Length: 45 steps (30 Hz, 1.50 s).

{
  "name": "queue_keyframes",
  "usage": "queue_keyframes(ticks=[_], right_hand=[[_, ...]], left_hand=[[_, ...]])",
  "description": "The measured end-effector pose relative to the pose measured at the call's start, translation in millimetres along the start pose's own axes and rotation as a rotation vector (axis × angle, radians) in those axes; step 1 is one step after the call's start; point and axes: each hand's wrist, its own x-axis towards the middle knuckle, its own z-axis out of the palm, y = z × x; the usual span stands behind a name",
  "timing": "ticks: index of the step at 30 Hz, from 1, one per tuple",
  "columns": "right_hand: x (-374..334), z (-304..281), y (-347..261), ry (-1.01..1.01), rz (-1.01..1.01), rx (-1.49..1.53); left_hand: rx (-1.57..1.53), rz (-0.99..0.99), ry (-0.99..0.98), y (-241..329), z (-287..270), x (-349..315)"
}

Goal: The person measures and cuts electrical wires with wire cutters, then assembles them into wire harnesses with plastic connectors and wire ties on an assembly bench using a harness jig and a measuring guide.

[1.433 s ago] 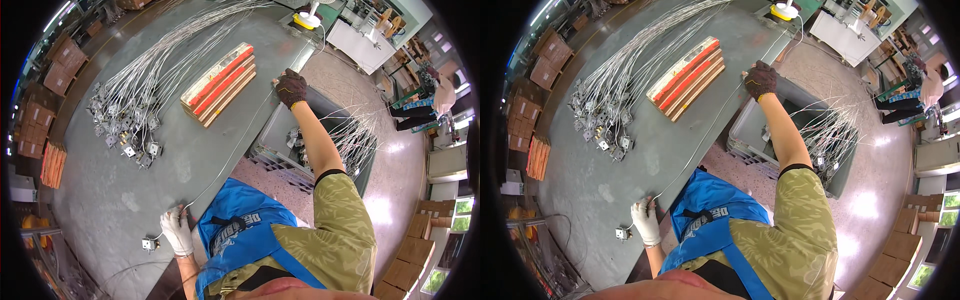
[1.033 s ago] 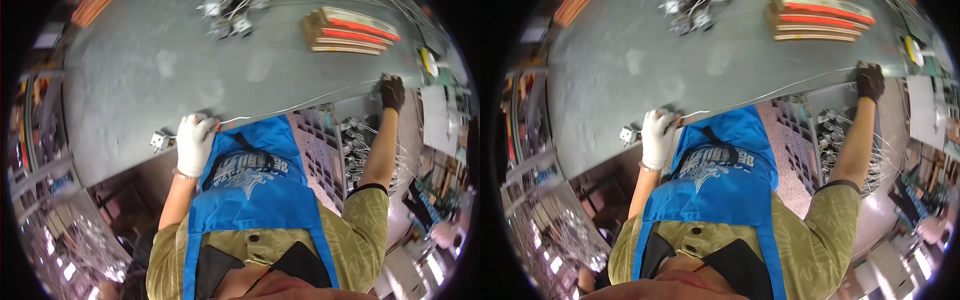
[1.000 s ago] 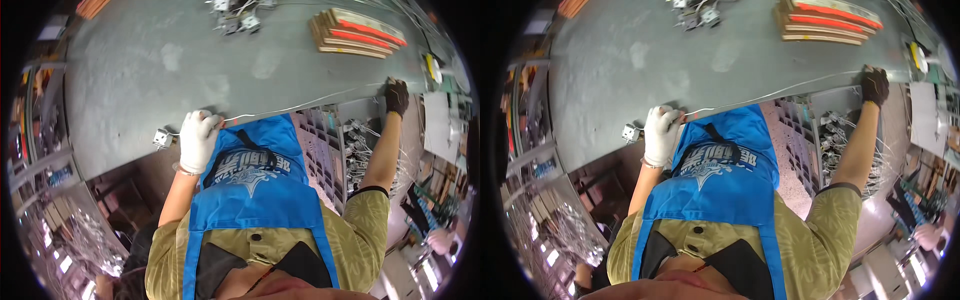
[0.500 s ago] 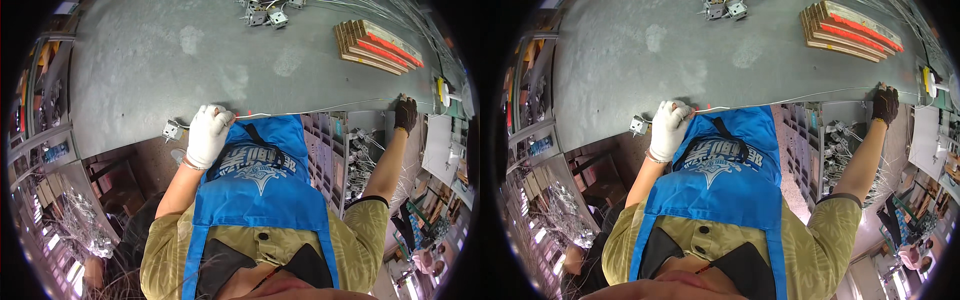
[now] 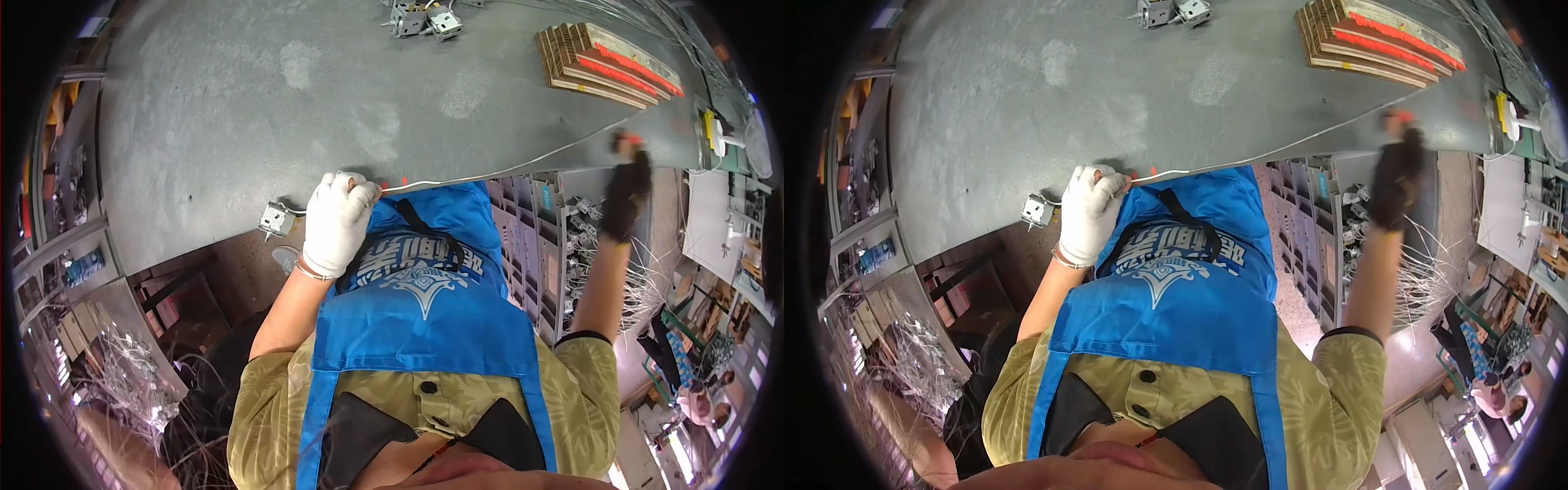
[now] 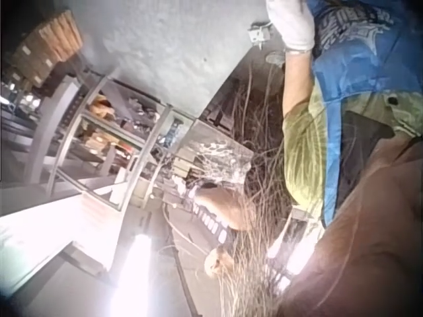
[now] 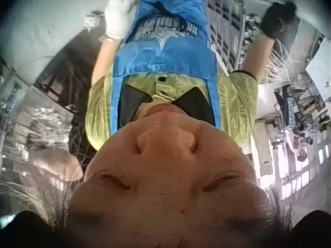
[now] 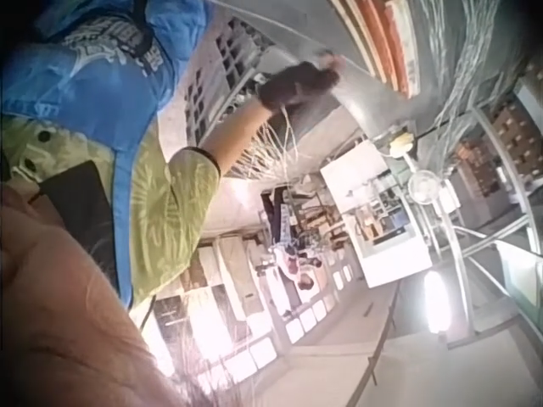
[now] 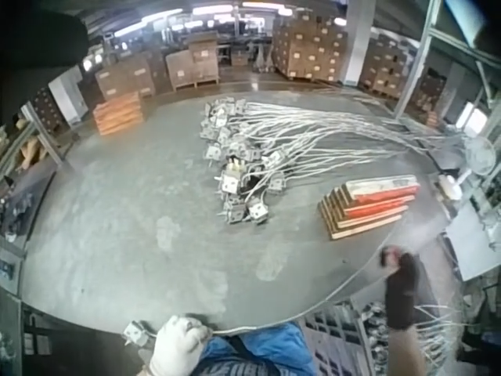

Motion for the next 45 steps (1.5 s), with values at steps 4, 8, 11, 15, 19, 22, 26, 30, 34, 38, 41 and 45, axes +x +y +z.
queue_keyframes(ticks=[4, 8, 11, 15, 19, 22, 26, 30, 34, 38, 41, 45], right_hand=[[-117, 61, -110, -0.68, 0.083, 0.546], [-153, 98, -171, -0.966, 0.41, 0.832], [-152, 103, -190, -0.919, 0.796, 0.994], [-146, 104, -193, -0.948, 0.831, 0.951], [-147, 105, -195, -0.969, 0.887, 0.934], [-148, 105, -199, -0.938, 0.941, 0.923], [-148, 105, -201, -0.897, 0.953, 0.928], [-151, 109, -198, -0.89, 0.908, 0.885], [-157, 115, -193, -0.828, 0.635, 0.761], [-160, 117, -187, -0.811, 0.512, 0.718], [-162, 118, -183, -0.822, 0.462, 0.714], [-165, 121, -177, -0.76, 0.237, 0.74]], left_hand=[[0.008, 0.006, -0.008, -2, 0, -1], [0.029, 0.048, 0.011, -4, 1, -1], [0.036, 0.06, 0.022, -5, 1, -3], [0.023, 0.079, 0.013, -7, 0, -4], [-0.001, 0.103, 0.013, -9, 0, -4], [0.026, 0.097, -0.009, -9, 0, -6], [0.055, 0.091, -0.042, -9, 0, -7], [0.046, 0.089, -0.036, -9, 0, -7], [0.042, 0.091, -0.03, -9, 0, -6], [0.035, 0.096, -0.024, -9, 0, -6], [0.03, 0.087, -0.034, -8, 0, -6], [0.034, 0.078, -0.037, -7, -1, -6]])
